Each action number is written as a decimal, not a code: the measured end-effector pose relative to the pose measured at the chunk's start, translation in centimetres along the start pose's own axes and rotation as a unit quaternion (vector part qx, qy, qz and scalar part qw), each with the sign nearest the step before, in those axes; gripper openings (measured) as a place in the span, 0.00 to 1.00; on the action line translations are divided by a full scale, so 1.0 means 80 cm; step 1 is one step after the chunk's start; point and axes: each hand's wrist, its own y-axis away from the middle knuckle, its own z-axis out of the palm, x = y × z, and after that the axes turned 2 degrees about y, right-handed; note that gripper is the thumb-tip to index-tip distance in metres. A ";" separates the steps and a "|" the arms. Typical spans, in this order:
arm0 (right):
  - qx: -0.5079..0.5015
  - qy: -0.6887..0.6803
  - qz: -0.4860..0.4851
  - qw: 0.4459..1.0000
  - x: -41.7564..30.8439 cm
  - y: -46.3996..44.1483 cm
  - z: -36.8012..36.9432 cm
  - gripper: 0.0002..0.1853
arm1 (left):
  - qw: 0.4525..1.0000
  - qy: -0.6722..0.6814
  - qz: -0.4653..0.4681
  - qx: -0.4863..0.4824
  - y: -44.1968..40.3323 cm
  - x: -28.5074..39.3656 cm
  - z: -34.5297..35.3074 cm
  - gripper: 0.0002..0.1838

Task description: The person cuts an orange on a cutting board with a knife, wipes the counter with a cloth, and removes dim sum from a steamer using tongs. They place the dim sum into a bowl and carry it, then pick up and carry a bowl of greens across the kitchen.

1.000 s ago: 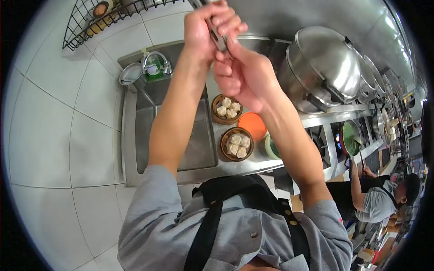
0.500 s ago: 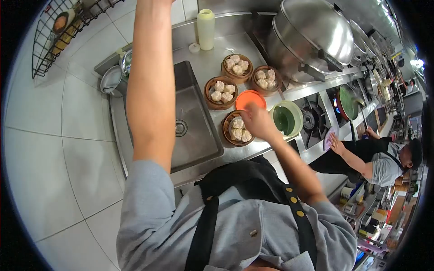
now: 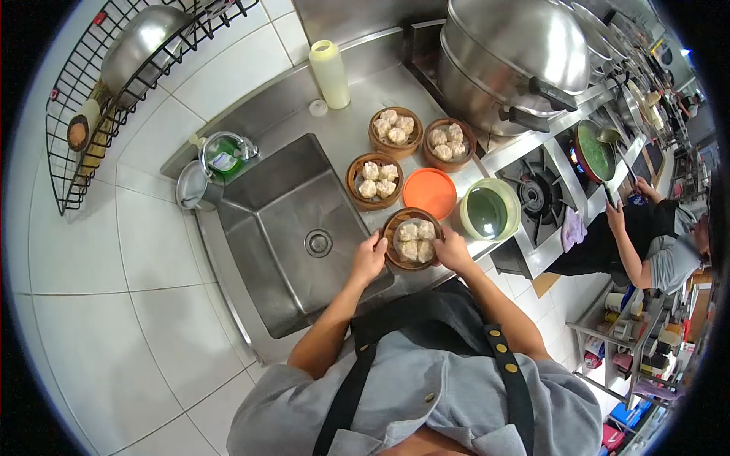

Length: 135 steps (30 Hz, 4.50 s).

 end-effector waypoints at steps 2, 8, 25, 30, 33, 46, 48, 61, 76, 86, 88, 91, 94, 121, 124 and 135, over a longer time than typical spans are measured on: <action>0.030 0.010 -0.023 0.999 -0.024 0.000 -0.006 0.20 | 0.997 -0.037 0.060 0.037 0.001 0.040 -0.025 0.27; 0.012 -0.139 -0.011 0.990 -0.088 -0.125 0.020 0.17 | 0.978 -0.164 0.088 0.090 -0.107 0.115 -0.097 0.27; 0.123 -0.228 0.129 0.957 -0.078 -0.261 0.043 0.28 | 0.985 0.019 -0.014 -0.170 -0.386 0.115 -0.088 0.32; 0.145 -0.063 0.143 0.977 -0.093 -0.279 0.034 0.37 | 0.975 -0.061 -0.025 -0.213 -0.432 0.114 -0.057 0.28; 0.048 -0.348 0.191 0.917 -0.107 -0.278 0.017 0.36 | 0.977 -0.070 0.021 -0.203 -0.437 0.109 -0.060 0.24; 0.101 -0.163 0.010 0.981 -0.226 -0.134 -0.073 0.33 | 0.953 -0.189 0.234 -0.037 -0.226 0.272 -0.162 0.19; 0.046 -0.174 0.011 0.984 -0.212 -0.100 -0.062 0.34 | 0.962 -0.193 0.193 -0.022 -0.183 0.246 -0.164 0.20; 0.154 0.203 0.054 0.966 -0.091 -0.226 -0.170 0.15 | 0.994 0.082 0.054 -0.042 -0.173 0.097 -0.125 0.23; 0.130 0.058 0.165 0.976 -0.110 -0.364 -0.048 0.19 | 0.961 0.271 0.049 0.035 -0.185 0.099 -0.136 0.32; 0.179 -0.005 -0.029 0.983 -0.243 -0.273 -0.132 0.14 | 0.939 0.312 0.142 0.015 -0.187 0.159 -0.163 0.32; 0.142 0.012 -0.045 0.989 -0.258 -0.224 -0.136 0.15 | 0.929 0.320 0.185 0.008 -0.180 0.186 -0.156 0.32; 0.112 0.051 -0.067 0.990 -0.248 -0.166 -0.111 0.15 | 0.910 0.352 0.220 -0.010 -0.164 0.190 -0.137 0.33; 0.123 0.060 -0.082 0.987 -0.215 -0.146 -0.077 0.16 | 0.935 0.280 0.218 -0.025 -0.152 0.173 -0.114 0.30; -0.052 -0.472 0.095 0.875 -0.119 -0.130 0.008 0.31 | 0.931 -0.213 0.255 -0.150 -0.151 0.221 -0.158 0.24; -0.044 -0.466 0.090 0.879 -0.119 -0.132 0.005 0.32 | 0.934 -0.128 0.309 -0.124 -0.150 0.212 -0.160 0.27; -0.105 -0.513 0.120 0.844 -0.152 -0.184 0.023 0.34 | 0.877 0.479 0.007 -0.031 -0.178 0.086 -0.090 0.32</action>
